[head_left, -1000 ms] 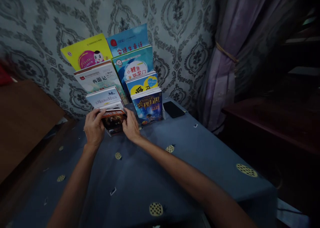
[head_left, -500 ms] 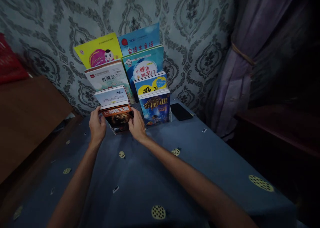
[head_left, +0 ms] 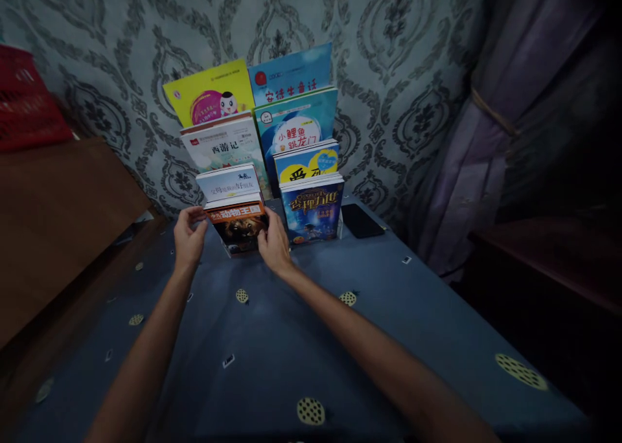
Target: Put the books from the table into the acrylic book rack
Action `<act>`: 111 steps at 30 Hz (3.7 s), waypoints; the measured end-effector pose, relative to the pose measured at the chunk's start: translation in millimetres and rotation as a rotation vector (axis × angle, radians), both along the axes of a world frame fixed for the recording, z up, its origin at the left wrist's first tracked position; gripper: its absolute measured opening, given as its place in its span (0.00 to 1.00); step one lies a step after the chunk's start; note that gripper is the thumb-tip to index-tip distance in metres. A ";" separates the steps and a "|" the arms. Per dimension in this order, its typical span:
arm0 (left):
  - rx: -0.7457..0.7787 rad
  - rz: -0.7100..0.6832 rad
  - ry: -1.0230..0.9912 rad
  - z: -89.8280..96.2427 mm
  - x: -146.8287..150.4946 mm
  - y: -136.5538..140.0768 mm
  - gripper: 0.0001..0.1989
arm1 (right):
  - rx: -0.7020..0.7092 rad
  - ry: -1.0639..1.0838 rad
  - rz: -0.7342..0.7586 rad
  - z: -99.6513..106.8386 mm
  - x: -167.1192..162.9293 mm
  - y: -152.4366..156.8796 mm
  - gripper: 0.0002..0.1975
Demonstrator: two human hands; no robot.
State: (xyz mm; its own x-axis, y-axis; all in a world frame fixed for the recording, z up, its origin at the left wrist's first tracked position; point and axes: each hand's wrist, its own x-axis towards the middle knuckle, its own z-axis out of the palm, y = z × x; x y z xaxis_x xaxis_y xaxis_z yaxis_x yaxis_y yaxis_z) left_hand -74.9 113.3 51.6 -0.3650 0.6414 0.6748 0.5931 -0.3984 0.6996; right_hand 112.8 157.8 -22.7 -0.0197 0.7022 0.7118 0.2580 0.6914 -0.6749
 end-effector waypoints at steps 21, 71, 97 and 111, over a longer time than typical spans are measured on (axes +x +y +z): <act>-0.160 -0.170 0.019 21.7 -5.7 9.0 0.15 | 0.048 0.048 0.016 0.4 0.3 2.3 0.33; -0.311 -0.012 1.101 105.7 20.6 31.3 0.11 | 0.156 -0.305 0.230 97.3 38.5 43.8 0.02; -0.173 0.036 0.895 21.4 -2.5 -14.4 0.19 | 0.441 0.046 0.014 154.0 134.8 -6.7 0.09; -0.200 0.206 1.136 34.2 11.1 -15.5 0.13 | 0.434 0.114 -0.064 141.0 126.6 -8.4 0.13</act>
State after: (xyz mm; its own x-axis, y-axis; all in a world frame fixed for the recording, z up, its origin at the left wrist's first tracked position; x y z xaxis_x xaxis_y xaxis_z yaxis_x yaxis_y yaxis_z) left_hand -63.8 97.8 85.8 0.2738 0.7722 0.5733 0.9579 -0.1653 -0.2348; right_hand 239.4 149.4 118.3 0.1097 0.3358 0.9355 0.2502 0.9016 -0.3530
